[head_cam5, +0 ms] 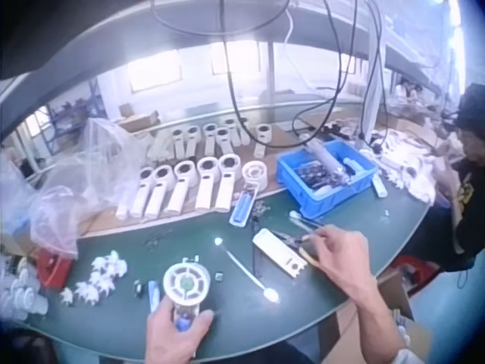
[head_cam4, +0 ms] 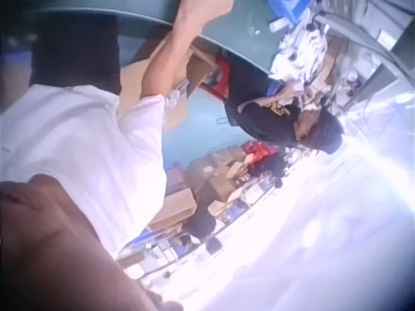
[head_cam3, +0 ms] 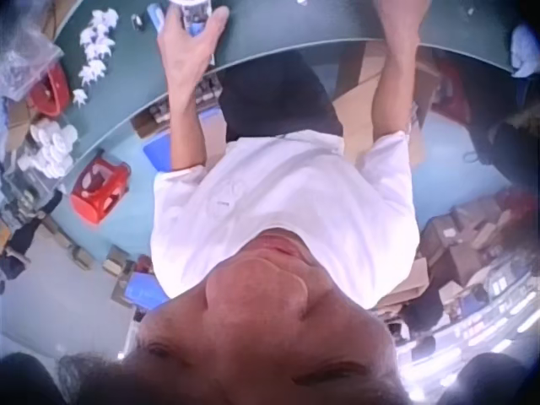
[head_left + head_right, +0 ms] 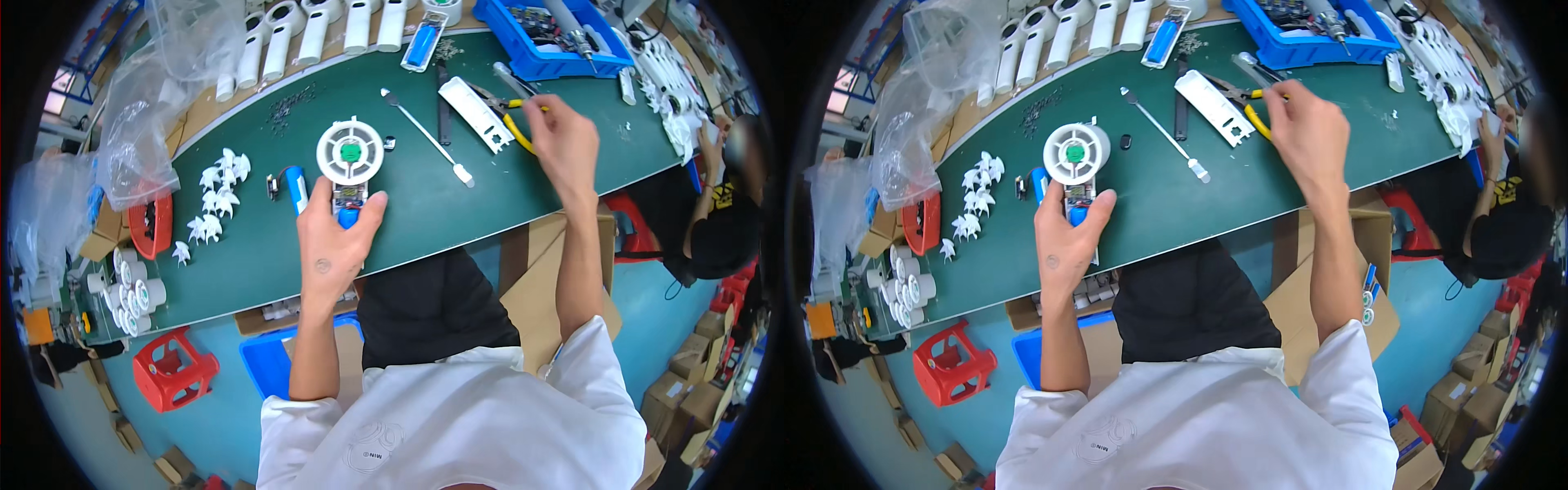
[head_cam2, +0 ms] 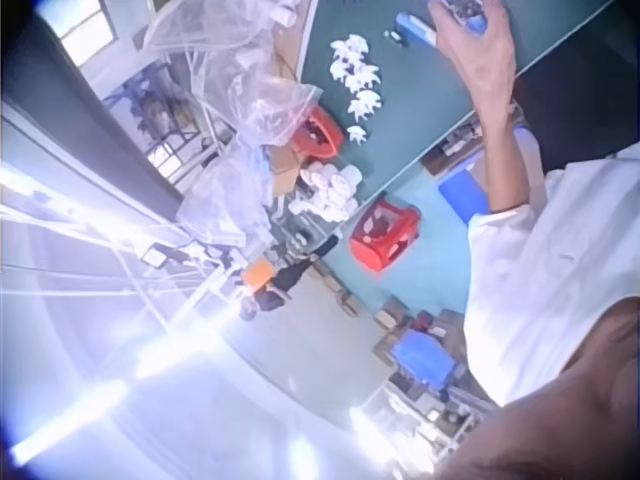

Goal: Assembling components of a handheld portable fan, including installing the motor, fan blades, and internal wiring into the plastic housing.

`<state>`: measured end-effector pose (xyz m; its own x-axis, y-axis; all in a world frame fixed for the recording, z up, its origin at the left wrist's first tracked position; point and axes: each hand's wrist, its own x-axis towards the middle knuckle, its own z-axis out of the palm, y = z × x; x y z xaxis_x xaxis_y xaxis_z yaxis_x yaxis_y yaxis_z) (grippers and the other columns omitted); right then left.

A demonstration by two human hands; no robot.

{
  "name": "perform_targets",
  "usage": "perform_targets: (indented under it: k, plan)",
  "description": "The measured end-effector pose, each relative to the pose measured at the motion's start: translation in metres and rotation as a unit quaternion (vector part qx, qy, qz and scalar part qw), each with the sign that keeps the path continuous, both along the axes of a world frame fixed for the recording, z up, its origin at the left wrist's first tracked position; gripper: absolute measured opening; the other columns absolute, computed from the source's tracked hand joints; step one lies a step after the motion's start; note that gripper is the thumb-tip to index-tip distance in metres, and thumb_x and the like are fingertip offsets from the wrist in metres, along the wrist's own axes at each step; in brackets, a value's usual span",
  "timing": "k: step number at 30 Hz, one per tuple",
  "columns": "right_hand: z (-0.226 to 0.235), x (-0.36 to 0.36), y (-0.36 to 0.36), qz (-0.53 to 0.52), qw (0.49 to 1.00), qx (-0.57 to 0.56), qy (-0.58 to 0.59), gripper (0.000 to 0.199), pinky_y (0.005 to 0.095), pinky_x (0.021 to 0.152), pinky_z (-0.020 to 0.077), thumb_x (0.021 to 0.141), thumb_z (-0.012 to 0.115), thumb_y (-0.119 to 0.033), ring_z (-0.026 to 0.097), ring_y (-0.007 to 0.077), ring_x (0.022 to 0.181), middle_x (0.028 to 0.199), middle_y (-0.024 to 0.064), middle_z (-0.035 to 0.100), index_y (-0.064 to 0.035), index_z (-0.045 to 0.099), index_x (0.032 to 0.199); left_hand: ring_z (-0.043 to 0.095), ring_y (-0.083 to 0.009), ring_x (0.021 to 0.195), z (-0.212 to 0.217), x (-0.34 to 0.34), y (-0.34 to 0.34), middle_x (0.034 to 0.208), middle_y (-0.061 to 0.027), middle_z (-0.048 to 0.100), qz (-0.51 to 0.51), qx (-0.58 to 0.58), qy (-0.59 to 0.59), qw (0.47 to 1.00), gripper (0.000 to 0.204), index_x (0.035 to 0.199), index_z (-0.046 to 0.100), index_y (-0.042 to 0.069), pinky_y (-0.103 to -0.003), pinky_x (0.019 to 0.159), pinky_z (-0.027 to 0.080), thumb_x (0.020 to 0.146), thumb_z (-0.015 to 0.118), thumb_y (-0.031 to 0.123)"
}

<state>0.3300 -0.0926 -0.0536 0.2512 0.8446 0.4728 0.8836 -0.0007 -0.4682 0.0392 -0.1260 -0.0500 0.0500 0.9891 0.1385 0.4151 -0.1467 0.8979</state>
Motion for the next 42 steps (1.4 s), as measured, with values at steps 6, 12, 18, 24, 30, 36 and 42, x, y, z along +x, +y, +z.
perform_targets:
  k: [6,12,18,24,30,36,42]
  plan:
    - [0.019,-0.032,-0.030,0.286,0.843,0.047,0.454,0.023,0.0215,0.040,0.0435,0.098,0.048,-0.015,0.062,0.0177,0.049,0.074,0.0160,0.066,-0.0012,0.057,0.115,0.062,-0.0364,0.071,0.004,-0.005,-0.001,0.081,-0.0187,0.065,0.013,-0.006,0.157,0.987,0.031,0.091,0.056,-0.003,-0.041,0.063,0.048,0.079,0.070,0.023]
    - [0.015,-0.087,-0.060,0.395,0.711,-0.095,0.575,0.028,0.0292,0.048,0.0524,0.096,0.048,-0.009,0.065,0.0196,0.060,0.083,0.0166,0.063,0.0005,0.044,0.122,0.060,-0.0338,0.082,-0.003,-0.010,0.001,0.088,-0.0155,0.059,-0.037,0.105,0.268,0.957,0.038,0.104,0.057,-0.002,-0.043,0.067,0.048,0.079,0.070,0.023]
    - [0.003,-0.100,-0.061,0.424,0.796,-0.253,0.351,0.019,0.0234,0.052,0.0464,0.098,0.047,-0.009,0.057,0.0106,0.063,0.077,0.0056,0.059,0.0002,0.049,0.114,0.060,-0.0324,0.079,-0.005,-0.017,0.000,0.087,-0.0143,0.058,-0.050,0.120,0.253,0.959,0.040,0.112,0.057,-0.001,-0.041,0.065,0.048,0.080,0.071,0.019]
    - [0.004,-0.112,-0.050,0.353,0.764,-0.332,0.427,0.015,0.0206,0.050,0.0342,0.100,0.046,-0.016,0.042,0.0040,0.058,0.068,-0.0015,0.048,-0.0025,0.053,0.104,0.058,-0.0286,0.074,-0.015,-0.023,0.003,0.083,-0.0115,0.057,-0.056,0.160,0.230,0.958,0.044,0.115,0.059,0.001,-0.038,0.063,0.046,0.077,0.072,0.018]
    - [0.007,-0.119,-0.045,0.308,0.778,-0.362,0.411,0.018,0.0202,0.048,0.0316,0.101,0.048,-0.019,0.040,0.0030,0.057,0.067,-0.0023,0.047,-0.0030,0.054,0.105,0.057,-0.0261,0.073,-0.019,-0.024,0.003,0.082,-0.0098,0.057,-0.048,0.175,0.229,0.956,0.045,0.116,0.060,0.001,-0.037,0.062,0.046,0.076,0.073,0.019]
    - [0.004,-0.120,-0.040,0.317,0.747,-0.353,0.466,0.020,0.0189,0.046,0.0287,0.100,0.049,-0.018,0.040,0.0029,0.057,0.068,-0.0017,0.047,-0.0003,0.055,0.109,0.056,-0.0254,0.073,-0.021,-0.025,0.005,0.081,-0.0091,0.056,-0.052,0.188,0.221,0.956,0.046,0.116,0.060,0.001,-0.037,0.061,0.046,0.076,0.073,0.019]
    - [-0.003,-0.125,-0.046,0.330,0.770,-0.303,0.454,0.021,0.0194,0.047,0.0295,0.100,0.048,-0.016,0.040,0.0034,0.058,0.067,-0.0015,0.047,0.0024,0.055,0.107,0.056,-0.0247,0.073,-0.017,-0.026,0.004,0.080,-0.0083,0.055,-0.057,0.173,0.222,0.958,0.046,0.116,0.059,0.001,-0.037,0.062,0.045,0.076,0.073,0.019]
